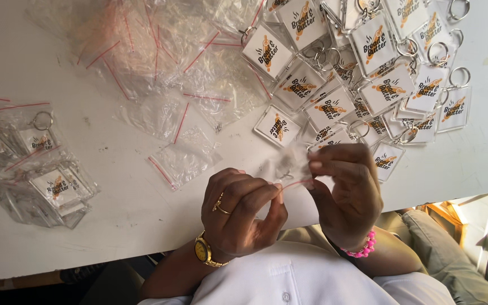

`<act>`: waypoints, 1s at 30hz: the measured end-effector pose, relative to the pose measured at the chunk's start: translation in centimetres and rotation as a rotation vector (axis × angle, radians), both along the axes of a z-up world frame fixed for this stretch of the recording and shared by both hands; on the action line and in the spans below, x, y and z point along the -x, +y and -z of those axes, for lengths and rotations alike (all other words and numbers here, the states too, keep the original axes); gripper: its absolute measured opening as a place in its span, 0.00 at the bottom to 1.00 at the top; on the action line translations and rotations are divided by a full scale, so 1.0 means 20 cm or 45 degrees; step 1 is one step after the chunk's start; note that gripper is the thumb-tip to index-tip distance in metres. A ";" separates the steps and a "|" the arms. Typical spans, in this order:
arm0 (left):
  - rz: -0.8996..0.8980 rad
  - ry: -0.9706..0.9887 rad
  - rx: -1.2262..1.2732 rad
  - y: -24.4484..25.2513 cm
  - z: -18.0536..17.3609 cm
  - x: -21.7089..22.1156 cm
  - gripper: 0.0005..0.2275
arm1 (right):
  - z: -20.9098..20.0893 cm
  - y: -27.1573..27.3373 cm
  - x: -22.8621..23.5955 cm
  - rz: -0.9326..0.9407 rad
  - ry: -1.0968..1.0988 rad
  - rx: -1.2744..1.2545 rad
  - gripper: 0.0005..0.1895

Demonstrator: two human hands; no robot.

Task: The person places square keychains into small clear plastic bags and seals them. The person repeatedly picks up a keychain, inserts it into a bag, and seals the bag, stacking the finished packages on the table.

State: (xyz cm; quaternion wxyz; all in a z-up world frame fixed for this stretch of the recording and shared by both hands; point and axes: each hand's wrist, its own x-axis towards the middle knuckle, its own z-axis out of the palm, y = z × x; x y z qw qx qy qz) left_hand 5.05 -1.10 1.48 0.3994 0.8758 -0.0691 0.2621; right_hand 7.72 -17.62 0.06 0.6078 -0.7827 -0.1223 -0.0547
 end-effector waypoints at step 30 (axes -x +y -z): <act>0.313 0.246 0.484 0.01 -0.05 0.01 0.03 | -0.15 -0.03 -0.03 -0.279 0.091 -0.102 0.06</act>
